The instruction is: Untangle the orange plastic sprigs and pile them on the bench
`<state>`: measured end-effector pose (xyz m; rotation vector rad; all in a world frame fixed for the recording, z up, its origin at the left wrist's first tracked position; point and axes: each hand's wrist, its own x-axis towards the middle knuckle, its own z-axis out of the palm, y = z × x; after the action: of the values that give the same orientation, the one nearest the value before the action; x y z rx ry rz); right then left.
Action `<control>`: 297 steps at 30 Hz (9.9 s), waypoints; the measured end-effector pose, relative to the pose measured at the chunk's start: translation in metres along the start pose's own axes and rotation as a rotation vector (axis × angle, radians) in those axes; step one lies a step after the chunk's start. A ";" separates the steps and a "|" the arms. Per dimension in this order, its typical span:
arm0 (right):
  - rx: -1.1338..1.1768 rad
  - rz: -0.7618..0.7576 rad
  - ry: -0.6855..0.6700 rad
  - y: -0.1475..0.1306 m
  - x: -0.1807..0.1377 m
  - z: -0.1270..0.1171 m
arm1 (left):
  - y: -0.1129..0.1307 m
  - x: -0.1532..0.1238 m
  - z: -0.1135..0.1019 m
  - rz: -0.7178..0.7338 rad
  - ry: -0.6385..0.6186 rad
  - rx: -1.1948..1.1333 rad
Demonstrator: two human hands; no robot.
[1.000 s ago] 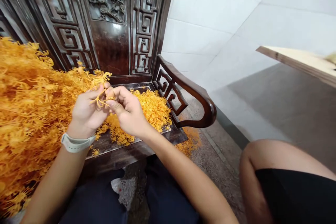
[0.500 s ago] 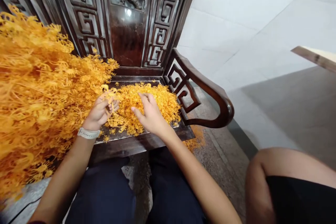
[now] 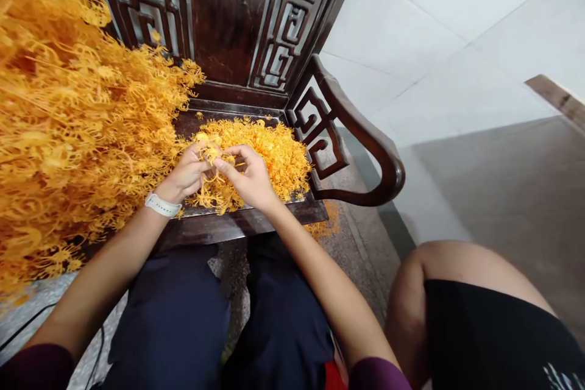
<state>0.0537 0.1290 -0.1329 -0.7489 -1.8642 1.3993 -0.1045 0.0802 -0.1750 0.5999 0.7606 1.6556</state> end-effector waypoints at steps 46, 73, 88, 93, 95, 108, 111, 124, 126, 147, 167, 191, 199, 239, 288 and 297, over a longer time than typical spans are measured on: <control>-0.424 -0.153 -0.094 -0.012 -0.008 -0.018 | -0.006 -0.006 0.014 -0.008 -0.170 -0.028; -0.003 -0.105 -0.255 -0.007 -0.009 -0.019 | -0.018 -0.015 0.007 -0.100 -0.212 -0.322; 0.199 -0.019 -0.196 0.003 -0.009 -0.023 | 0.011 -0.014 0.010 0.027 -0.114 -0.369; -0.036 -0.030 0.094 0.016 -0.001 -0.034 | 0.003 -0.011 0.018 -0.068 -0.232 -0.212; -0.166 -0.057 0.151 0.013 -0.001 -0.038 | -0.002 -0.009 0.018 -0.027 -0.257 -0.161; -0.033 -0.119 0.033 -0.014 -0.009 -0.014 | -0.014 -0.002 0.009 0.132 -0.112 0.081; 0.132 0.002 -0.006 -0.014 -0.006 -0.012 | -0.011 -0.003 0.009 0.102 -0.096 -0.008; 0.400 0.158 -0.143 -0.013 -0.011 -0.009 | -0.009 -0.007 0.006 0.001 -0.173 -0.065; 0.442 0.183 -0.167 -0.014 -0.012 -0.009 | -0.012 -0.010 0.005 -0.025 -0.175 -0.086; 0.005 0.095 0.195 -0.008 -0.004 -0.031 | -0.003 -0.007 0.012 0.007 -0.247 0.155; 0.672 0.259 -0.130 -0.013 -0.011 -0.015 | -0.011 -0.012 0.017 0.026 -0.305 0.092; -0.425 -0.480 -0.035 -0.051 -0.010 -0.038 | 0.072 0.017 0.082 0.194 -0.031 -0.181; -0.369 -0.492 0.127 -0.077 0.003 -0.035 | 0.121 0.040 0.136 0.364 -0.125 0.135; 0.476 -0.033 0.494 -0.077 -0.037 -0.101 | 0.076 0.002 0.082 0.238 -0.323 0.818; 0.192 -0.033 0.427 -0.058 -0.021 -0.055 | 0.007 0.004 0.020 0.012 -0.341 0.410; 0.272 0.083 0.500 -0.054 -0.026 -0.066 | -0.002 0.002 0.027 0.062 -0.196 0.243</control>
<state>0.1195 0.1327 -0.0725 -0.9403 -1.2449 1.3300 -0.0839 0.0871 -0.1584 0.9513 0.8109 1.5443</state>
